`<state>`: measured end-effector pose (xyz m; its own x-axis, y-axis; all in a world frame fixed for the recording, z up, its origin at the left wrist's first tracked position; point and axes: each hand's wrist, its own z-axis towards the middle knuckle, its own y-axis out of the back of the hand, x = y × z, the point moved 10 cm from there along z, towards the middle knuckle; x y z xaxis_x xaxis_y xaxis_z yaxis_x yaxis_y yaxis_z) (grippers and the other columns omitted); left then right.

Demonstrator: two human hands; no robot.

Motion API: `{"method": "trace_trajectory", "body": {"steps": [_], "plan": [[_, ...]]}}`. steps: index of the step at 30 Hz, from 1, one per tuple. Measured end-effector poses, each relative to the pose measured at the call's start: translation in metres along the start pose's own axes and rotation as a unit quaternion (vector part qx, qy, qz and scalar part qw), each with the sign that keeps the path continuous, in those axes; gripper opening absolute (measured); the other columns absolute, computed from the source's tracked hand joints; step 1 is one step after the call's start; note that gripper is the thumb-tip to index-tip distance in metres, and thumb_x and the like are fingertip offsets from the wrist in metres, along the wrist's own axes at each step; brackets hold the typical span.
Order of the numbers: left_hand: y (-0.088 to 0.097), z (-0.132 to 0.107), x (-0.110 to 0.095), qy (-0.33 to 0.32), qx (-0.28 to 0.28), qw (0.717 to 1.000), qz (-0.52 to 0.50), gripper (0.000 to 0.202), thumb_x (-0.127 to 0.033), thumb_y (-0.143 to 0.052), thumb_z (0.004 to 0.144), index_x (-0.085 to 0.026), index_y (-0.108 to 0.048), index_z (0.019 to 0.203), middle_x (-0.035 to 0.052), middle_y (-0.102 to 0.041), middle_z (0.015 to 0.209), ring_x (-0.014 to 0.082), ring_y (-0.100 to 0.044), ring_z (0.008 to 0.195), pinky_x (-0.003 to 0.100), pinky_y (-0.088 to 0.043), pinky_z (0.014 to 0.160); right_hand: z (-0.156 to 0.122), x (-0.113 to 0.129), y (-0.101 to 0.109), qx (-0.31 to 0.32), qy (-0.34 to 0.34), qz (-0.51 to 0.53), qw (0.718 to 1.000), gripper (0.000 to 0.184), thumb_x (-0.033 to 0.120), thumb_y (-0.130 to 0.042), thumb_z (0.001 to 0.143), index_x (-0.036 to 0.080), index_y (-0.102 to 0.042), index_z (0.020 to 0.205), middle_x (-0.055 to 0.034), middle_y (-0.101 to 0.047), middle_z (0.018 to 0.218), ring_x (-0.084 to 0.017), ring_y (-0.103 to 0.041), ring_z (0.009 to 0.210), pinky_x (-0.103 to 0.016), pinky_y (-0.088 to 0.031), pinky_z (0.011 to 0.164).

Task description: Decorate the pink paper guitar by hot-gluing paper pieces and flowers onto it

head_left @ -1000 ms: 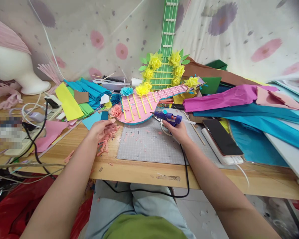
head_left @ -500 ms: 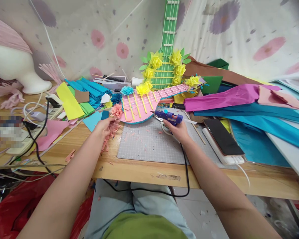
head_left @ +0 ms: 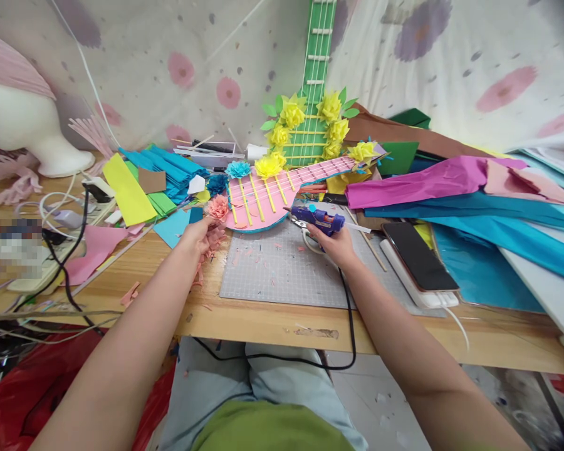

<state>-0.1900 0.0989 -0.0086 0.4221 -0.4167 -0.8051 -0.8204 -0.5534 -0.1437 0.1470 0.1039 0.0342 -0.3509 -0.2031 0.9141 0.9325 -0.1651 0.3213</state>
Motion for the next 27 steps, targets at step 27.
{"method": "trace_trajectory", "body": {"steps": [27], "plan": [[0.009,-0.017,-0.016,-0.037,0.039,0.998,0.031,0.026,-0.025,-0.038,0.089,-0.013,-0.057,0.077,0.0065,-0.065,0.069,0.0133,-0.063,0.053,0.021,-0.048,0.041,0.002,-0.006,0.001,-0.003,0.004,0.012,1.000,0.039,0.053,-0.067,0.067,0.017,-0.069,0.081,-0.0039,-0.069,0.074,-0.019,-0.061,0.067,-0.035,-0.049,0.068]]}}
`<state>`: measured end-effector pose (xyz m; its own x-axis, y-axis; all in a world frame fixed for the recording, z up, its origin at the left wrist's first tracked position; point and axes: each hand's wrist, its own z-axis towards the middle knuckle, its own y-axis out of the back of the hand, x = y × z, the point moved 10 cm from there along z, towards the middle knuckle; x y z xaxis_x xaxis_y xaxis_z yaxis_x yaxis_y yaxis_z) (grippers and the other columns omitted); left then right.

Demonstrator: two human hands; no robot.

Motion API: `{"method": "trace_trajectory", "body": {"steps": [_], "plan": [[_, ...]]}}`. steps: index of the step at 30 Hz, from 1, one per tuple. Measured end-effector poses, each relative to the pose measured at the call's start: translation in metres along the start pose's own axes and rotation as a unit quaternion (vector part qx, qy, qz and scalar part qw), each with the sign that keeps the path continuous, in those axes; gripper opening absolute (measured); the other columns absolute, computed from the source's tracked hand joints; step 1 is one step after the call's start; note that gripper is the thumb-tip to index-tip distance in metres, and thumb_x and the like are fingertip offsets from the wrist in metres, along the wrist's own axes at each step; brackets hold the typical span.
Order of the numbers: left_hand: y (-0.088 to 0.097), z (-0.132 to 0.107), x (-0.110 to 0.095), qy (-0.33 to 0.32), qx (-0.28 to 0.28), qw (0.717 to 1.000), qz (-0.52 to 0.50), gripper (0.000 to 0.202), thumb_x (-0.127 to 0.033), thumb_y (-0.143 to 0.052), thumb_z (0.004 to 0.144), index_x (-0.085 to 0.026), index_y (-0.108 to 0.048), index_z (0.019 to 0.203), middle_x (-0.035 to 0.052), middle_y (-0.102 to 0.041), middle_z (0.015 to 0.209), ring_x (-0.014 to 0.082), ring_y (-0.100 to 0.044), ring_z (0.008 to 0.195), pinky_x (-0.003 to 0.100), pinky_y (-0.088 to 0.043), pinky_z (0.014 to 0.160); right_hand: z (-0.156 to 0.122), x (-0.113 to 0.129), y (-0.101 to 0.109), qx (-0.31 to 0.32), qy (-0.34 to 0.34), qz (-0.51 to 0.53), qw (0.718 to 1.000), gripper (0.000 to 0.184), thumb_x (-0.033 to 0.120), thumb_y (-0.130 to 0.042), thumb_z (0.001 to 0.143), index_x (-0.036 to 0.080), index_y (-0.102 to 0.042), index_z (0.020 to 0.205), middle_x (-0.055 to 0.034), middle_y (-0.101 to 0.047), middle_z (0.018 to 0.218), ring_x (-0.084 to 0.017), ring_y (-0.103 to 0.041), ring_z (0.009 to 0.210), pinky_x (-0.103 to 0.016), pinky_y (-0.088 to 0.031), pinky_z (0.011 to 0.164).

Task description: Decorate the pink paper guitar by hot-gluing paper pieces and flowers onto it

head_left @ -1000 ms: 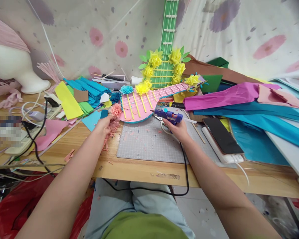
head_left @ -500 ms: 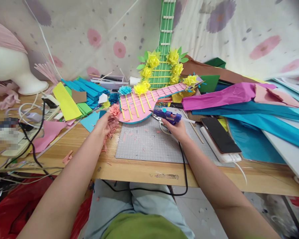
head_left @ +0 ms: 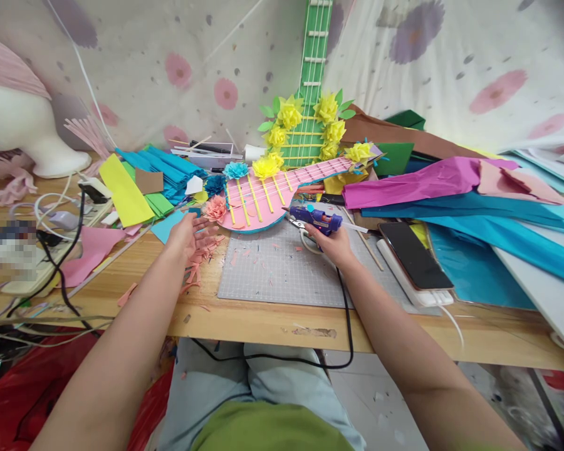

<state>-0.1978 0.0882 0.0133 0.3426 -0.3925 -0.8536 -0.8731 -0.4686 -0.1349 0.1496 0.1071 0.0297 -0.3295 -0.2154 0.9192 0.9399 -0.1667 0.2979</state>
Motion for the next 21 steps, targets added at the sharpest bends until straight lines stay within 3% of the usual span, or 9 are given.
{"method": "trace_trajectory", "body": {"steps": [5,10,12,15,21], "plan": [[0.022,0.004,-0.012,-0.037,-0.051,0.998,0.009,0.025,-0.027,-0.038,0.090,-0.014,-0.052,0.075,0.0054,-0.062,0.072,0.0125,-0.061,0.051,0.020,-0.045,0.039,-0.001,-0.001,0.001,-0.003,-0.010,-0.010,1.000,0.038,0.051,-0.067,0.067,0.016,-0.069,0.080,-0.0029,-0.068,0.070,-0.018,-0.060,0.064,-0.034,-0.048,0.065],[0.032,0.003,-0.027,-0.130,-0.104,0.986,-0.027,0.011,-0.018,-0.043,0.084,-0.017,-0.046,0.074,-0.0003,-0.050,0.068,0.0133,-0.061,0.060,0.025,-0.052,0.053,-0.001,0.002,0.002,-0.008,-0.007,-0.009,1.000,0.036,0.050,-0.068,0.066,0.017,-0.069,0.079,-0.0028,-0.067,0.070,-0.020,-0.061,0.067,-0.035,-0.049,0.067],[0.028,0.000,-0.025,-0.145,-0.104,0.983,-0.053,0.010,-0.018,-0.043,0.084,-0.018,-0.045,0.074,-0.0015,-0.045,0.066,0.0140,-0.062,0.063,0.030,-0.055,0.062,-0.001,0.002,0.002,-0.009,-0.008,-0.013,1.000,0.035,0.050,-0.068,0.066,0.017,-0.069,0.079,-0.0028,-0.068,0.070,-0.020,-0.061,0.068,-0.036,-0.050,0.069],[0.014,-0.004,-0.012,-0.100,-0.080,0.988,-0.091,0.011,-0.022,-0.043,0.086,-0.018,-0.044,0.076,-0.0007,-0.045,0.067,0.0149,-0.062,0.065,0.036,-0.056,0.070,-0.001,0.000,0.002,-0.011,-0.014,-0.014,1.000,0.036,0.051,-0.067,0.066,0.017,-0.068,0.078,-0.0030,-0.067,0.069,-0.020,-0.061,0.067,-0.037,-0.050,0.070],[-0.002,-0.013,-0.010,-0.063,-0.047,0.987,-0.141,0.007,-0.022,-0.044,0.085,-0.018,-0.044,0.079,0.0041,-0.054,0.077,0.0167,-0.064,0.077,0.034,-0.057,0.073,-0.001,-0.001,0.003,-0.011,-0.015,-0.003,1.000,0.038,0.053,-0.068,0.065,0.018,-0.067,0.081,-0.0023,-0.067,0.069,-0.021,-0.062,0.070,-0.037,-0.050,0.071]]}}
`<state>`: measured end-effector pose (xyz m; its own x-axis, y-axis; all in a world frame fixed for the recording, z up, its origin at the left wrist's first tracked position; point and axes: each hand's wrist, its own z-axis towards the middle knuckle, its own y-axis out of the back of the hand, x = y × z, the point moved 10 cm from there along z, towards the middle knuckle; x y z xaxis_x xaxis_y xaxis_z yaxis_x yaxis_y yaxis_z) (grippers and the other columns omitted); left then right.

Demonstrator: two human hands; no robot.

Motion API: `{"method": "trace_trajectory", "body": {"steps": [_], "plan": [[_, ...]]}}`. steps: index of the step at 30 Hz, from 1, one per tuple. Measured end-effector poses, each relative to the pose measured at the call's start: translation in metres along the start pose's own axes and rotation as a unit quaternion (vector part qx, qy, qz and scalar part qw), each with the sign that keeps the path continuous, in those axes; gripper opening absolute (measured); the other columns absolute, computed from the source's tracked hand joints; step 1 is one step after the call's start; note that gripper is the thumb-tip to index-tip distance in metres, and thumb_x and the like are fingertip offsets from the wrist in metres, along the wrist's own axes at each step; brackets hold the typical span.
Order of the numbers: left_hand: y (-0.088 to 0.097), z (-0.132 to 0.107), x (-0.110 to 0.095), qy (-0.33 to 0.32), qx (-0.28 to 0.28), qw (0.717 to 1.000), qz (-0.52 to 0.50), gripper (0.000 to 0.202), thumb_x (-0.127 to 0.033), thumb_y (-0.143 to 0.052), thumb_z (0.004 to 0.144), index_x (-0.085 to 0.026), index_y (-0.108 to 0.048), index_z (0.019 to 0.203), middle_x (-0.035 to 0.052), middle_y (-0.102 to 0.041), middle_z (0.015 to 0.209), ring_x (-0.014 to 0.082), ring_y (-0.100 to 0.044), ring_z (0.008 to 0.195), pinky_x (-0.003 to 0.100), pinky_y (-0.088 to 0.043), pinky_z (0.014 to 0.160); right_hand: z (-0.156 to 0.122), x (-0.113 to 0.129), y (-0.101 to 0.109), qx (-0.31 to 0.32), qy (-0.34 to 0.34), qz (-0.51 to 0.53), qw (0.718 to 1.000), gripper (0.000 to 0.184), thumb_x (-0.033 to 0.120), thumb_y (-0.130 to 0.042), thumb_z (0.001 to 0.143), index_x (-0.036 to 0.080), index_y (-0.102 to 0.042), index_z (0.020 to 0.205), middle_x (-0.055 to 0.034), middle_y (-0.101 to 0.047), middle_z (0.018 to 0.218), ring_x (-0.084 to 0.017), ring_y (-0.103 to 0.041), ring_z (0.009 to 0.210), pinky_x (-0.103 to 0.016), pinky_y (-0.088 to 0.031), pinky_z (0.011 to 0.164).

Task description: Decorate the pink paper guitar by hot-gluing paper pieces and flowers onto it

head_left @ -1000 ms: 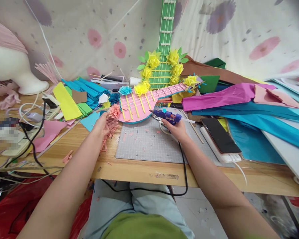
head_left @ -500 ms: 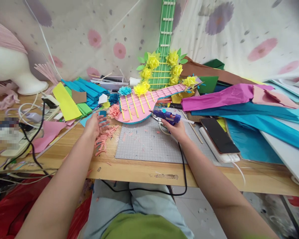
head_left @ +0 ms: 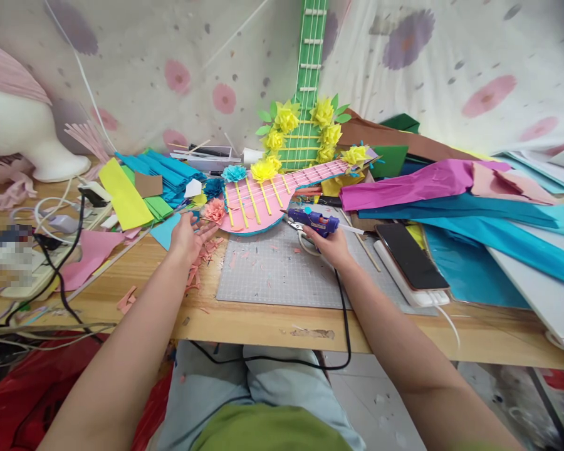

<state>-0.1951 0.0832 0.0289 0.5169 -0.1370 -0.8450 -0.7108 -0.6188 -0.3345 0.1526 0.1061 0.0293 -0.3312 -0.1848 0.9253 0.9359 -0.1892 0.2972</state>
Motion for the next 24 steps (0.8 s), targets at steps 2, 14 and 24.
{"method": "trace_trajectory", "body": {"steps": [2,14,24], "plan": [[-0.0025,-0.0002,-0.0008,0.005,0.005,1.000,-0.005,0.005,-0.021,-0.045,0.084,-0.018,-0.045,0.080,0.0051,-0.055,0.080,0.0167,-0.064,0.080,0.034,-0.057,0.074,-0.0002,0.0002,0.0004,-0.001,-0.001,-0.003,1.000,0.038,0.053,-0.068,0.065,0.018,-0.067,0.080,-0.0023,-0.067,0.070,-0.021,-0.062,0.071,-0.037,-0.051,0.072],[-0.0027,0.0095,-0.0009,0.002,0.001,1.000,-0.025,0.003,-0.020,-0.047,0.083,-0.018,-0.046,0.084,0.0039,-0.051,0.077,0.0157,-0.061,0.074,0.034,-0.059,0.071,-0.0007,0.0027,-0.0003,0.004,0.004,-0.011,1.000,0.038,0.052,-0.067,0.066,0.018,-0.069,0.083,-0.0041,-0.070,0.075,-0.024,-0.064,0.077,-0.040,-0.051,0.077],[-0.0014,0.0073,-0.0048,-0.004,-0.011,1.000,-0.007,0.007,-0.019,-0.044,0.084,-0.019,-0.046,0.077,0.0014,-0.048,0.070,0.0118,-0.056,0.067,0.031,-0.058,0.071,-0.0011,0.0047,-0.0002,0.000,0.006,-0.010,1.000,0.036,0.052,-0.067,0.065,0.017,-0.067,0.076,-0.0030,-0.067,0.069,-0.021,-0.061,0.069,-0.036,-0.050,0.069]]}}
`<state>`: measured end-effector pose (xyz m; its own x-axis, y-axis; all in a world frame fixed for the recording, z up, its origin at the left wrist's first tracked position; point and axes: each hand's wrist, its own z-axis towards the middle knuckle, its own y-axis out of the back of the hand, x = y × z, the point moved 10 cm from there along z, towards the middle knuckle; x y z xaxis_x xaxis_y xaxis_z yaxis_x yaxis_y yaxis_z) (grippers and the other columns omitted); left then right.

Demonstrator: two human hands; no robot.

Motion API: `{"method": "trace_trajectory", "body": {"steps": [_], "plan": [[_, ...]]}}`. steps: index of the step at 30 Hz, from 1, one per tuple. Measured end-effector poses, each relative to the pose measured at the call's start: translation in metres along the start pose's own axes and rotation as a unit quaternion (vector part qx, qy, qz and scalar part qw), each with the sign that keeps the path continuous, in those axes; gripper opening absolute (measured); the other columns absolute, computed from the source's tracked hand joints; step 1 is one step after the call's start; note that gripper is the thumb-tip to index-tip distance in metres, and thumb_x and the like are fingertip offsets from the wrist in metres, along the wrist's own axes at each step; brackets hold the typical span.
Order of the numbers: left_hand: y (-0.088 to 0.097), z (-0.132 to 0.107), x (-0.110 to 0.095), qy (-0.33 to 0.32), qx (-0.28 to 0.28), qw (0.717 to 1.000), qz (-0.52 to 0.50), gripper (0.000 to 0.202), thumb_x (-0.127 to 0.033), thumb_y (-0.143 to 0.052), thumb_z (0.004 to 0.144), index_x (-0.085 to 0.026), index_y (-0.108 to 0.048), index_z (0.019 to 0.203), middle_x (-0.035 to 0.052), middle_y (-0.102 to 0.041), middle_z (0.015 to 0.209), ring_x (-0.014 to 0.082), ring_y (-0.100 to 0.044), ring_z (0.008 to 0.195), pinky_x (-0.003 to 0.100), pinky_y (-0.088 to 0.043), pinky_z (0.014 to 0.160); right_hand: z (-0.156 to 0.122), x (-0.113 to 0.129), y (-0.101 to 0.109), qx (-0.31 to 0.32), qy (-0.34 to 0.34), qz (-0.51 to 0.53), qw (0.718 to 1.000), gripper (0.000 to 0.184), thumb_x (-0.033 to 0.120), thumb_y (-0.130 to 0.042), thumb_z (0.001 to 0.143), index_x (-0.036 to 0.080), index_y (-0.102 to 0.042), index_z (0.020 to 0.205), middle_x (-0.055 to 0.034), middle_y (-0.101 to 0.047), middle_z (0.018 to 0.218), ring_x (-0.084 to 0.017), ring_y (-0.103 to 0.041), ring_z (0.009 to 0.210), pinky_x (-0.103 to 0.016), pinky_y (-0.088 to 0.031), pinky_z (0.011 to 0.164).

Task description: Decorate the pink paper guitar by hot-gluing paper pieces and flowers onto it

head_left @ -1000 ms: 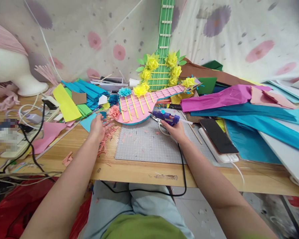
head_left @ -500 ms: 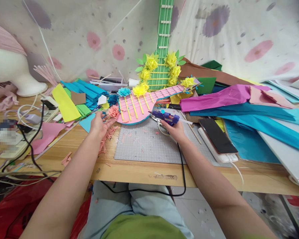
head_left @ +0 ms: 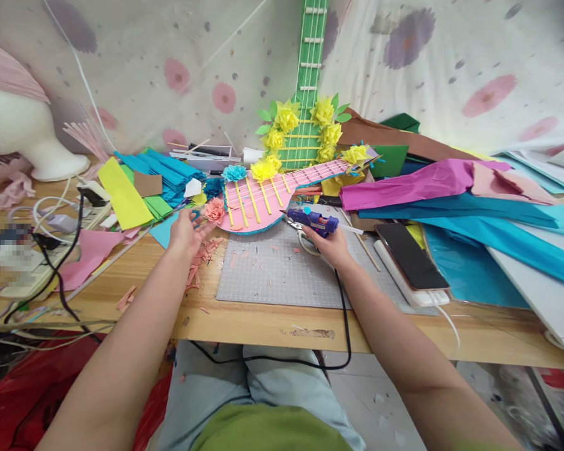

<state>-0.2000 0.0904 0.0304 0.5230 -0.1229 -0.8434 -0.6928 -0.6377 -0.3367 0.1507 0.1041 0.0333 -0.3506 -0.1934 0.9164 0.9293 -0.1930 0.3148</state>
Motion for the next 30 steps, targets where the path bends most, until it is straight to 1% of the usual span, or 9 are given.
{"method": "trace_trajectory", "body": {"steps": [7,10,12,14,15,19,21,26,30], "plan": [[0.002,0.007,-0.005,-0.030,0.001,0.999,0.018,0.006,-0.019,-0.044,0.083,-0.020,-0.045,0.076,0.0012,-0.047,0.073,0.0130,-0.057,0.071,0.030,-0.056,0.069,0.001,-0.004,0.001,-0.003,-0.007,-0.002,1.000,0.035,0.053,-0.067,0.065,0.019,-0.066,0.074,-0.0019,-0.066,0.066,-0.020,-0.061,0.066,-0.036,-0.050,0.069],[0.013,0.008,-0.025,-0.149,-0.031,0.986,0.073,0.004,-0.017,-0.045,0.080,-0.020,-0.042,0.080,0.0017,-0.047,0.082,0.0138,-0.057,0.081,0.026,-0.053,0.066,0.001,-0.005,0.001,-0.006,-0.012,-0.008,1.000,0.037,0.054,-0.067,0.064,0.018,-0.066,0.072,-0.0012,-0.065,0.063,-0.019,-0.060,0.065,-0.035,-0.050,0.067],[0.014,-0.005,-0.047,-0.293,-0.050,0.944,0.142,0.014,-0.014,-0.051,0.076,-0.021,-0.042,0.085,0.0027,-0.048,0.091,0.0143,-0.054,0.090,0.023,-0.050,0.067,0.001,-0.005,0.001,-0.005,-0.014,-0.010,1.000,0.037,0.055,-0.067,0.064,0.018,-0.065,0.073,-0.0012,-0.065,0.064,-0.019,-0.060,0.064,-0.035,-0.050,0.067],[-0.002,-0.028,-0.060,-0.422,-0.028,0.872,0.247,0.020,-0.015,-0.056,0.074,-0.021,-0.046,0.090,0.0042,-0.050,0.099,0.0154,-0.052,0.097,0.023,-0.048,0.073,0.001,-0.004,0.000,-0.001,-0.012,-0.012,1.000,0.037,0.054,-0.066,0.065,0.018,-0.066,0.074,-0.0018,-0.066,0.066,-0.019,-0.060,0.066,-0.035,-0.050,0.069],[-0.016,-0.038,-0.059,-0.461,0.006,0.832,0.308,0.018,-0.017,-0.057,0.075,-0.021,-0.049,0.090,0.0050,-0.051,0.100,0.0165,-0.051,0.099,0.025,-0.047,0.077,0.001,-0.004,0.000,0.001,-0.010,-0.013,1.000,0.037,0.054,-0.066,0.066,0.018,-0.066,0.074,-0.0021,-0.066,0.067,-0.020,-0.061,0.067,-0.036,-0.050,0.069],[-0.069,-0.057,-0.022,-0.494,0.180,0.680,0.512,0.003,-0.022,-0.057,0.076,-0.021,-0.060,0.077,0.0068,-0.057,0.091,0.0232,-0.052,0.100,0.037,-0.040,0.093,0.002,-0.005,0.001,-0.002,-0.007,-0.016,1.000,0.037,0.054,-0.067,0.066,0.018,-0.067,0.077,-0.0023,-0.068,0.069,-0.020,-0.062,0.069,-0.036,-0.050,0.071],[-0.081,-0.057,-0.006,-0.487,0.227,0.628,0.563,0.006,-0.024,-0.058,0.076,-0.021,-0.063,0.075,0.0074,-0.059,0.089,0.0251,-0.053,0.098,0.040,-0.038,0.094,0.003,-0.005,0.001,-0.005,-0.006,-0.012,1.000,0.038,0.054,-0.067,0.065,0.018,-0.067,0.079,-0.0019,-0.068,0.071,-0.020,-0.062,0.070,-0.036,-0.051,0.072],[-0.096,-0.049,0.002,-0.492,0.242,0.580,0.602,0.011,-0.027,-0.057,0.077,-0.023,-0.067,0.079,0.0077,-0.062,0.090,0.0258,-0.054,0.097,0.040,-0.037,0.093,0.002,-0.004,0.000,-0.002,-0.009,0.004,1.000,0.037,0.052,-0.068,0.066,0.018,-0.068,0.081,-0.0034,-0.070,0.076,-0.023,-0.065,0.077,-0.038,-0.051,0.076],[-0.117,-0.049,0.001,-0.497,0.253,0.543,0.628,0.013,-0.022,-0.058,0.075,-0.022,-0.069,0.083,0.0085,-0.063,0.095,0.0272,-0.053,0.099,0.041,-0.036,0.091,0.001,0.000,0.000,0.003,-0.002,-0.012,1.000,0.036,0.049,-0.068,0.067,0.018,-0.070,0.085,-0.0058,-0.072,0.084,-0.027,-0.066,0.087,-0.040,-0.050,0.082]]}}
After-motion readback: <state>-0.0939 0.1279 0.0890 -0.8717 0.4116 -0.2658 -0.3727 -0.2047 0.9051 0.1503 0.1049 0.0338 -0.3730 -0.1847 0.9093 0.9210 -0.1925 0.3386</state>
